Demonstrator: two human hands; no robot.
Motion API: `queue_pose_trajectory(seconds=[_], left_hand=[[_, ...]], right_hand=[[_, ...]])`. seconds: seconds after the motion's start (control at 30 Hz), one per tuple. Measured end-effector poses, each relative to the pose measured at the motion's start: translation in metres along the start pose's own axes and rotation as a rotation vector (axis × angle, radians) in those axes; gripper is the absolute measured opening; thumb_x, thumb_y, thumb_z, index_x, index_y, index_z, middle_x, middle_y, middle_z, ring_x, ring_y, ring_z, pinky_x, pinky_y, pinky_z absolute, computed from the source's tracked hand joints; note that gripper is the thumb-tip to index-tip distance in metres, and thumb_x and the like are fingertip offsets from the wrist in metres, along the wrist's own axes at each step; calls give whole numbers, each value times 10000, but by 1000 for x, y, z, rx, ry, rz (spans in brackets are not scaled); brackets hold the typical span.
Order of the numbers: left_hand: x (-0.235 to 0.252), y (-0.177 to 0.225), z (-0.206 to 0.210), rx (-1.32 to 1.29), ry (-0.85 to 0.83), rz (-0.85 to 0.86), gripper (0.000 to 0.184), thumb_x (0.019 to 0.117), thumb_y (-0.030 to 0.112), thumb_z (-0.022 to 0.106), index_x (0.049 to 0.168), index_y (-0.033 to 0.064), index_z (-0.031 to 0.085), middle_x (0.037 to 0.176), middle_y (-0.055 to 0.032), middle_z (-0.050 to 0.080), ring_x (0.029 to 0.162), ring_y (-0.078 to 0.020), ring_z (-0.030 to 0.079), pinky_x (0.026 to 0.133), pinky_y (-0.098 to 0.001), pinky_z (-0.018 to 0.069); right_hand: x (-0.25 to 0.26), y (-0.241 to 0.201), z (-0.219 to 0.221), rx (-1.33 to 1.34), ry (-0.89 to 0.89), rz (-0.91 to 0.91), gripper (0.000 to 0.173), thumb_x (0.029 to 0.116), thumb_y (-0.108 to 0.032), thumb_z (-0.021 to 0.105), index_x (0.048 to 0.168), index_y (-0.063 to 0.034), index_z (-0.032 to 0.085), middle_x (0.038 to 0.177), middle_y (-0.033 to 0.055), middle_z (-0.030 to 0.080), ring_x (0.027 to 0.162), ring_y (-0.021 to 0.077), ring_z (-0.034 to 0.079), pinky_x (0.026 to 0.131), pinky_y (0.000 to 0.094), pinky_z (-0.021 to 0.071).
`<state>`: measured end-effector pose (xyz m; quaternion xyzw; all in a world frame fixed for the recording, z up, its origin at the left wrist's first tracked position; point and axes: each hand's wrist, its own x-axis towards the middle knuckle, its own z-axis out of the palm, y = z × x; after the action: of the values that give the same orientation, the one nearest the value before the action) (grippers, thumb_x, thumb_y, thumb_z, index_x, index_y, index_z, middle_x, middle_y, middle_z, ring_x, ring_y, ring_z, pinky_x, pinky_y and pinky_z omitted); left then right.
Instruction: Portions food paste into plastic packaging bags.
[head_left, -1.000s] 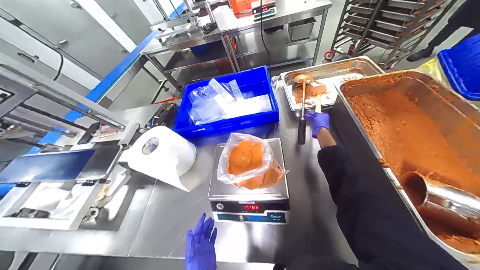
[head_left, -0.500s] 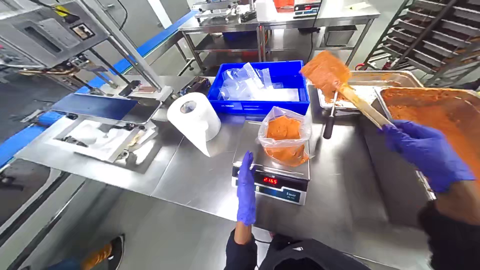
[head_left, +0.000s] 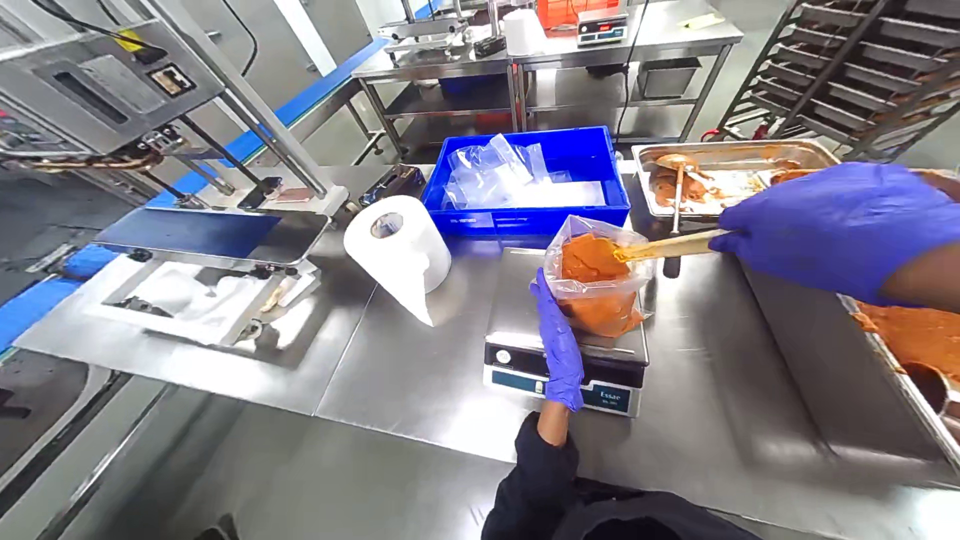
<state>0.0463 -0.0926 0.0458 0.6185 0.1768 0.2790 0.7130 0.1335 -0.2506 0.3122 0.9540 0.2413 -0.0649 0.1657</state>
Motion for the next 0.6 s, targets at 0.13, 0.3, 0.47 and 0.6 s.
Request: queue_pose_trajectory(seconds=[0.13, 0.3, 0.47, 0.6], left_hand=[[-1, -2, 3, 44, 5, 25, 758, 1070, 526, 87, 1617, 7, 165, 1670, -260, 135, 1563, -312, 151, 1266, -454, 156], [2, 0, 5, 92, -21, -36, 803, 1038, 603, 83, 1639, 73, 138, 1671, -283, 85, 1555, -390, 129, 1244, -530, 175], [2, 2, 7, 129, -46, -34, 741, 1055, 525, 83, 1640, 76, 148, 1677, -278, 52, 1558, -423, 80, 1248, -547, 160], [3, 1, 3, 80, -17, 20, 806, 1041, 587, 76, 1638, 46, 99, 1672, -292, 24, 1561, -402, 64, 1256, -525, 139]], right_hand=[[34, 6, 19, 178, -342, -10, 429, 1078, -412, 491, 895, -101, 723, 812, 119, 685, 784, 310, 662, 705, 548, 482], [34, 32, 67, 630, -510, 111, 509, 1120, -371, 392, 894, -18, 681, 649, 60, 531, 538, 160, 463, 538, 347, 397], [0, 49, 92, 959, -525, 289, 443, 1115, -326, 403, 850, -60, 638, 504, -32, 411, 396, 53, 340, 400, 209, 280], [-19, 55, 116, 1174, -462, 349, 421, 1116, -312, 401, 836, -97, 629, 487, -46, 423, 374, 33, 333, 367, 181, 261]])
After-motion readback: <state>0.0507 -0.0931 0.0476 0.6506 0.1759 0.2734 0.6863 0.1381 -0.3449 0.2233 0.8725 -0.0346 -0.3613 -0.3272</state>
